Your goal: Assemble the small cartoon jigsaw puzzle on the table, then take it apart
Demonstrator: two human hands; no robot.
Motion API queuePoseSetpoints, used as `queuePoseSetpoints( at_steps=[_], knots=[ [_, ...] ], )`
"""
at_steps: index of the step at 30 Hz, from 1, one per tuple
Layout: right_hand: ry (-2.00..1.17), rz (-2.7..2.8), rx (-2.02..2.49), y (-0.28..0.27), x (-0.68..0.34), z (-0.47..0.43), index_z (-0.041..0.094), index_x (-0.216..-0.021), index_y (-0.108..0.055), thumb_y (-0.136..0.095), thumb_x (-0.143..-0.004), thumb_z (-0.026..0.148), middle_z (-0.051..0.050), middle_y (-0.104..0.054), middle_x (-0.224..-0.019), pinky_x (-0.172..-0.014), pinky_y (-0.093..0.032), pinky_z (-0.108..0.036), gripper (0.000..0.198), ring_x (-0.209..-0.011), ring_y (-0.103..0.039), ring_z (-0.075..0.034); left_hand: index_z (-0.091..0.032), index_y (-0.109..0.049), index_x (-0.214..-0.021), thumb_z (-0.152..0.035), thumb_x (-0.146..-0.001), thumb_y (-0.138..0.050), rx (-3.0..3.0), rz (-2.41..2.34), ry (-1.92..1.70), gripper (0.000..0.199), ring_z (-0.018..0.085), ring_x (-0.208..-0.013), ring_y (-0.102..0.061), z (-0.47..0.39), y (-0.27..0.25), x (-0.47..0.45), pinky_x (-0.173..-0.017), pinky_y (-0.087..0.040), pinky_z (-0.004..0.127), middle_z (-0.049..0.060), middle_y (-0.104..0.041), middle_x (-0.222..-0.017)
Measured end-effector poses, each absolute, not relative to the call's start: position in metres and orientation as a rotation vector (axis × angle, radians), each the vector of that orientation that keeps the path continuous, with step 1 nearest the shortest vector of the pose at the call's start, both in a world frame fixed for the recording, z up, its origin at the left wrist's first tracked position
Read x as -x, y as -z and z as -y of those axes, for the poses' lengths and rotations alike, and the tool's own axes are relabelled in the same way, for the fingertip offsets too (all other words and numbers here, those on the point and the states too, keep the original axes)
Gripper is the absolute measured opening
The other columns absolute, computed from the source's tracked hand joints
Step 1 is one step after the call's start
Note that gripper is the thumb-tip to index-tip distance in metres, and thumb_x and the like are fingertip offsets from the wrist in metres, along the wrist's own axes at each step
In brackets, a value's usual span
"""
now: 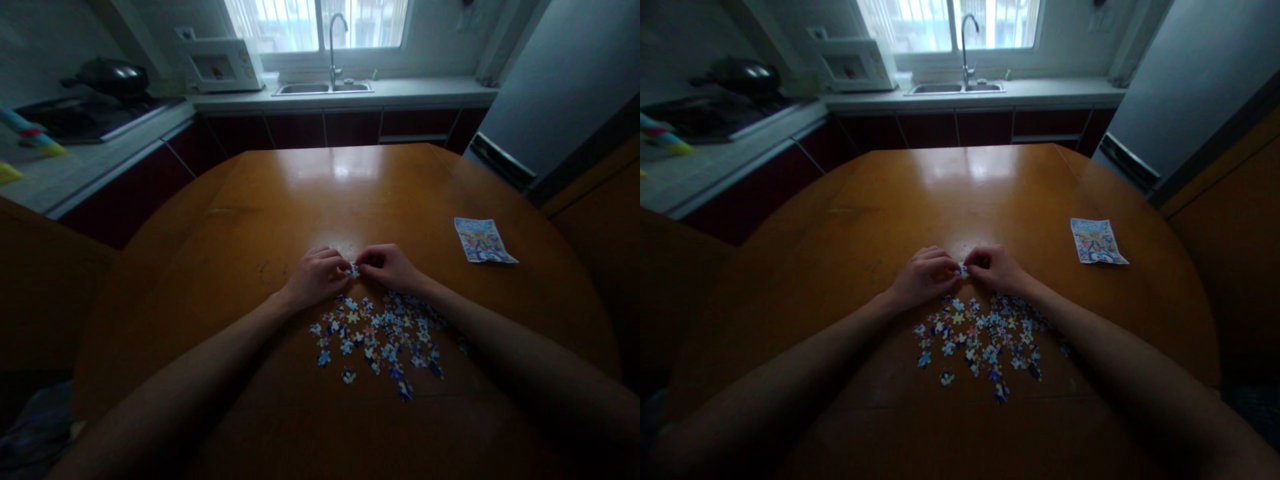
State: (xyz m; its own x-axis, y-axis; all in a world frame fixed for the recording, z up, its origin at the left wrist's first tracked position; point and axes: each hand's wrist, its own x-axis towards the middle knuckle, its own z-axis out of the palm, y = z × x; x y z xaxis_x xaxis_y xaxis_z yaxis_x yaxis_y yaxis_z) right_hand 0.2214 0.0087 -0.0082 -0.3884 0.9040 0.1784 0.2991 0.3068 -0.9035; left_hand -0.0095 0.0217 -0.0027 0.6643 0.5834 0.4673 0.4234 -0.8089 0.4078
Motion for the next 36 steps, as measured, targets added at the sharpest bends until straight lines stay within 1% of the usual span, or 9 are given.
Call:
queuePoseSetpoints(
  at_steps=[2, 5, 9, 14, 20, 23, 27, 31, 36],
  knots=[
    [-1.043, 1.884, 1.060, 0.0089, -0.2210, -0.0078, 0.017, -0.086, -0.073, -0.065, -0.082, 0.021, -0.002, -0.070, -0.075, -0.062, -0.045, -0.027, 0.010, -0.067, -0.058, -0.013, -0.021, -0.072, -0.093, -0.029, -0.089, -0.070, -2.613, -0.822, -0.848, 0.009, 0.018, -0.080, -0.060, -0.0216, 0.0018, 0.0097, -0.076, -0.045, 0.032, 0.002, -0.070, -0.083],
    [-0.914, 1.948, 1.042, 0.0101, -0.2210, -0.0073, 0.018, -0.086, -0.072, -0.063, -0.082, 0.018, -0.002, -0.068, -0.076, -0.064, -0.044, -0.028, 0.010, -0.069, -0.057, -0.014, -0.021, -0.073, -0.090, -0.028, -0.086, -0.072, -2.588, -0.861, -0.801, 0.008, 0.018, -0.078, -0.059, -0.0215, 0.0002, 0.0099, -0.075, -0.044, 0.032, 0.002, -0.069, -0.080],
    [-0.794, 1.972, 1.026, 0.0128, -0.2229, -0.0094, 0.020, -0.085, -0.071, -0.062, -0.084, 0.016, -0.002, -0.067, -0.079, -0.067, -0.044, -0.030, 0.010, -0.073, -0.057, -0.015, -0.021, -0.073, -0.085, -0.028, -0.084, -0.072, -2.541, -0.875, -0.748, 0.007, 0.017, -0.074, -0.058, -0.0207, -0.0032, 0.0095, -0.072, -0.043, 0.030, 0.001, -0.067, -0.077],
    [-0.765, 1.971, 1.020, 0.0141, -0.2259, -0.0103, 0.020, -0.086, -0.071, -0.062, -0.084, 0.014, -0.002, -0.068, -0.081, -0.067, -0.044, -0.030, 0.011, -0.074, -0.057, -0.015, -0.020, -0.072, -0.081, -0.026, -0.083, -0.071, -2.528, -0.863, -0.715, 0.006, 0.016, -0.071, -0.057, -0.0197, -0.0068, 0.0089, -0.070, -0.042, 0.029, 0.001, -0.066, -0.074],
    [-0.749, 1.994, 1.002, 0.0117, -0.2263, -0.0087, 0.019, -0.085, -0.072, -0.060, -0.082, 0.009, -0.003, -0.067, -0.082, -0.069, -0.046, -0.030, 0.016, -0.075, -0.059, -0.015, -0.021, -0.072, -0.083, -0.025, -0.082, -0.072, -2.504, -0.879, -0.682, 0.005, 0.016, -0.073, -0.058, -0.0210, -0.0040, 0.0100, -0.071, -0.042, 0.028, 0.001, -0.068, -0.078],
    [-0.745, 2.003, 0.995, 0.0123, -0.2271, -0.0083, 0.020, -0.085, -0.074, -0.061, -0.083, 0.010, -0.004, -0.067, -0.087, -0.070, -0.047, -0.031, 0.016, -0.079, -0.060, -0.016, -0.021, -0.072, -0.083, -0.026, -0.082, -0.072, -2.493, -0.882, -0.683, 0.006, 0.016, -0.073, -0.059, -0.0211, -0.0034, 0.0105, -0.071, -0.043, 0.029, 0.001, -0.067, -0.077],
    [-0.746, 2.015, 0.999, 0.0133, -0.2292, -0.0080, 0.021, -0.084, -0.076, -0.065, -0.084, 0.013, -0.006, -0.069, -0.092, -0.074, -0.049, -0.032, 0.014, -0.085, -0.062, -0.018, -0.021, -0.073, -0.082, -0.028, -0.083, -0.072, -2.470, -0.876, -0.691, 0.008, 0.016, -0.071, -0.059, -0.0214, -0.0026, 0.0104, -0.069, -0.043, 0.029, 0.001, -0.067, -0.074],
    [-0.726, 2.051, 0.982, 0.0129, -0.2299, -0.0076, 0.024, -0.082, -0.078, -0.064, -0.086, 0.014, -0.006, -0.069, -0.092, -0.080, -0.050, -0.035, 0.017, -0.089, -0.062, -0.019, -0.021, -0.073, -0.081, -0.029, -0.083, -0.071, -2.464, -0.873, -0.703, 0.009, 0.015, -0.069, -0.058, -0.0223, -0.0011, 0.0102, -0.067, -0.043, 0.028, 0.001, -0.066, -0.073],
    [-0.662, 2.172, 0.894, 0.0139, -0.2296, -0.0078, 0.024, -0.087, -0.080, -0.064, -0.086, 0.012, -0.007, -0.068, -0.096, -0.084, -0.050, -0.036, 0.020, -0.092, -0.062, -0.020, -0.020, -0.074, -0.082, -0.028, -0.082, -0.073, -2.453, -0.869, -0.704, 0.008, 0.015, -0.069, -0.057, -0.0229, -0.0005, 0.0103, -0.066, -0.043, 0.027, 0.001, -0.065, -0.072]
  ],
)
